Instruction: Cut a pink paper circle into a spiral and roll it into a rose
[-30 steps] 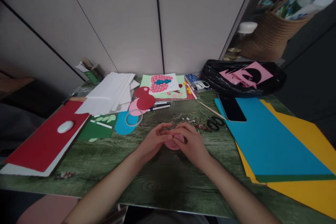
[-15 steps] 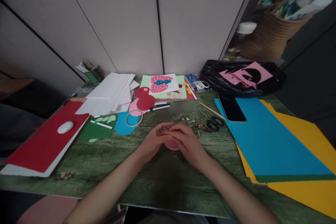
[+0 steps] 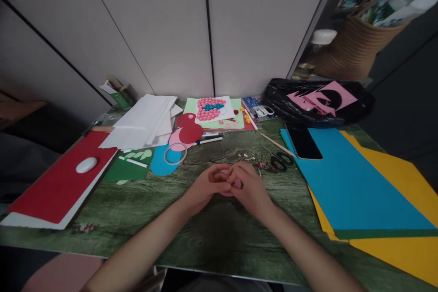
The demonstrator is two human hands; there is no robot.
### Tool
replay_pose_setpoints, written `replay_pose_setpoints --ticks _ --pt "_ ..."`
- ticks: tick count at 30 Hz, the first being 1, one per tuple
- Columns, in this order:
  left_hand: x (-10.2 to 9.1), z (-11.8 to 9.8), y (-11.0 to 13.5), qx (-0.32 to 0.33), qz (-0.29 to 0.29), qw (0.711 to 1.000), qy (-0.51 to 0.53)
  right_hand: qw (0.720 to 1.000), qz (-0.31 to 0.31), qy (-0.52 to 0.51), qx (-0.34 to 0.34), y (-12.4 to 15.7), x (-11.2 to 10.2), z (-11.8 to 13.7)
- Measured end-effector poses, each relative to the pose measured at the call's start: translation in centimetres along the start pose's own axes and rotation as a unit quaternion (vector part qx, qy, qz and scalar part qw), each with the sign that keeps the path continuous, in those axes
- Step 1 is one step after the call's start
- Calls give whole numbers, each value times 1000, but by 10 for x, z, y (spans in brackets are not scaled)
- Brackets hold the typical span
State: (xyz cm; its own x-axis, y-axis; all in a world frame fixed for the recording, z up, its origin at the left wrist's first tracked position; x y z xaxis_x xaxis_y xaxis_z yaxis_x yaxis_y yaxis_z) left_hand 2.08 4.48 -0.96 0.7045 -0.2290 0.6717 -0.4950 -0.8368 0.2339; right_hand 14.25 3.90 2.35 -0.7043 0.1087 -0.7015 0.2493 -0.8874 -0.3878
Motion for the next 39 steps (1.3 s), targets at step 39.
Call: replay_pose_setpoints --ticks 39 --pt "-2 -5 0 15 -24 999 -21 998 43 22 -46 0 0 1"
Point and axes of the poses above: each hand's wrist, its own y-axis away from the middle knuckle, its own x-axis out of the palm, z = x × y, the point moved 4 cm from there along -y, towards the middle knuckle, and after that the axes turned 10 degrees about y, right-handed, at the moved point
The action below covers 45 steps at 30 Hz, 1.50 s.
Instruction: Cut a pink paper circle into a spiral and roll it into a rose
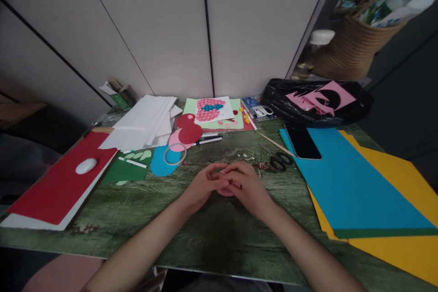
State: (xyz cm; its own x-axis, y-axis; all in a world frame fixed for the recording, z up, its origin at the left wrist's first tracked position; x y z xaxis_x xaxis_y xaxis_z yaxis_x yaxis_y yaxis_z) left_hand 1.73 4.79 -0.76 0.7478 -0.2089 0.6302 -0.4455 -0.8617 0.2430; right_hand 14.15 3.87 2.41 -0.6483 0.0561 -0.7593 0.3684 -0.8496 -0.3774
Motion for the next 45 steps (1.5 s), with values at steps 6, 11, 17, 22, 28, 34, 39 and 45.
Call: replay_pose_setpoints --ticks 6,11,17,22,28,34,39,45 --pt "4 3 1 -16 10 1000 -5 1000 -19 1 20 -1 1 3" --pt "4 2 2 4 29 999 -34 999 -26 -4 22 -2 0 5" --pt "5 0 3 3 26 998 -51 999 -34 -19 36 0 1 1" --pt "5 0 3 1 20 999 -35 998 -33 -13 44 0 1 1" --pt "-2 0 0 6 -26 999 28 999 -41 -6 27 0 -3 2" --pt "-3 -2 -1 11 -21 999 37 999 -40 -5 13 1 -3 2" --pt "-4 -2 -1 18 -16 1000 15 1000 -8 -17 -19 1 0 3" --pt "-4 -3 -2 25 -3 1000 4 999 21 -13 -30 1 2 1"
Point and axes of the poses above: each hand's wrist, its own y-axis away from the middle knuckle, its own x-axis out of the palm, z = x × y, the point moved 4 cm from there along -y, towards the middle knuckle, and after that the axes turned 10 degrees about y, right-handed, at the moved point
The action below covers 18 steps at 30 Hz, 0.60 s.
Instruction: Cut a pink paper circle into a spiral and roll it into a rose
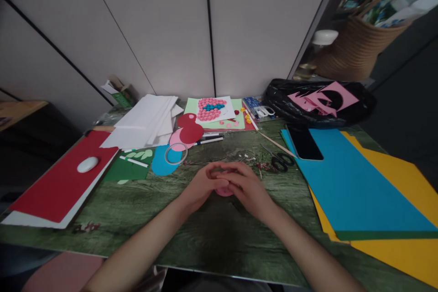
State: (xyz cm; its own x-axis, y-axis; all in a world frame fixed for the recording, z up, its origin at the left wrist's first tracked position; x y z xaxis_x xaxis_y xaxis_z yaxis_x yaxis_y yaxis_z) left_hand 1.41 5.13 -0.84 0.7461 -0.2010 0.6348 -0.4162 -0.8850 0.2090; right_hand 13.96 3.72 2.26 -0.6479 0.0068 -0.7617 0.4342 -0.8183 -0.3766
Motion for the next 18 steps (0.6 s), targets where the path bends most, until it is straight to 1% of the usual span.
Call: replay_pose_setpoints --ticks 4,7,11,18 --pt "6 -1 3 -24 31 999 1 999 -35 1 12 1 -3 -1" --pt "8 -1 4 -34 40 999 -6 998 -55 -4 31 1 -4 -1" --pt "8 1 4 -37 45 998 -39 997 -60 -15 49 1 -5 -1" --pt "10 -2 5 -18 49 994 -99 996 -67 -25 53 1 -5 0"
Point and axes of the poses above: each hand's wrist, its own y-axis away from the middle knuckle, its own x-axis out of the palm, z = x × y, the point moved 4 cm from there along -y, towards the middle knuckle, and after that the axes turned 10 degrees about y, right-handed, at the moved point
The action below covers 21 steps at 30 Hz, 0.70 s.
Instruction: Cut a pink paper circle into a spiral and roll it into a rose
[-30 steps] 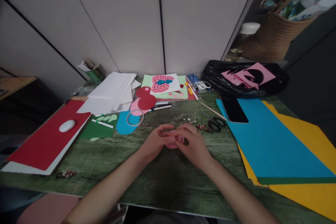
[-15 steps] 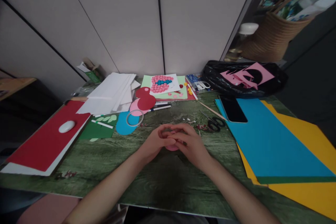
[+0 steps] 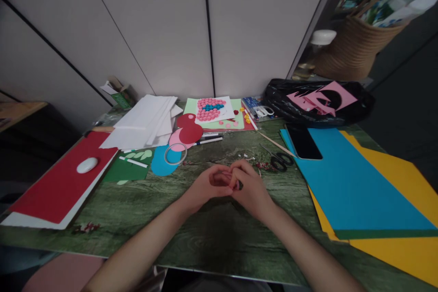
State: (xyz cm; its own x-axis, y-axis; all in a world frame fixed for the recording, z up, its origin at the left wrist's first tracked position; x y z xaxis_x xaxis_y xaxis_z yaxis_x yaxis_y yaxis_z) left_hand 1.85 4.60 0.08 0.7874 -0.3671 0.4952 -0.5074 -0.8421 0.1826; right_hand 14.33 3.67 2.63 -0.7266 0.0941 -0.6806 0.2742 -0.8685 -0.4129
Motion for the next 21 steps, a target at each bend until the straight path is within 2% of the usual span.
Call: replay_pose_setpoints --ticks 12,21 --pt "3 1 1 6 -11 1000 -1 1000 8 18 2 1 1 0" --pt "-7 3 -1 1 -56 993 103 999 -12 43 -8 -1 -5 2"
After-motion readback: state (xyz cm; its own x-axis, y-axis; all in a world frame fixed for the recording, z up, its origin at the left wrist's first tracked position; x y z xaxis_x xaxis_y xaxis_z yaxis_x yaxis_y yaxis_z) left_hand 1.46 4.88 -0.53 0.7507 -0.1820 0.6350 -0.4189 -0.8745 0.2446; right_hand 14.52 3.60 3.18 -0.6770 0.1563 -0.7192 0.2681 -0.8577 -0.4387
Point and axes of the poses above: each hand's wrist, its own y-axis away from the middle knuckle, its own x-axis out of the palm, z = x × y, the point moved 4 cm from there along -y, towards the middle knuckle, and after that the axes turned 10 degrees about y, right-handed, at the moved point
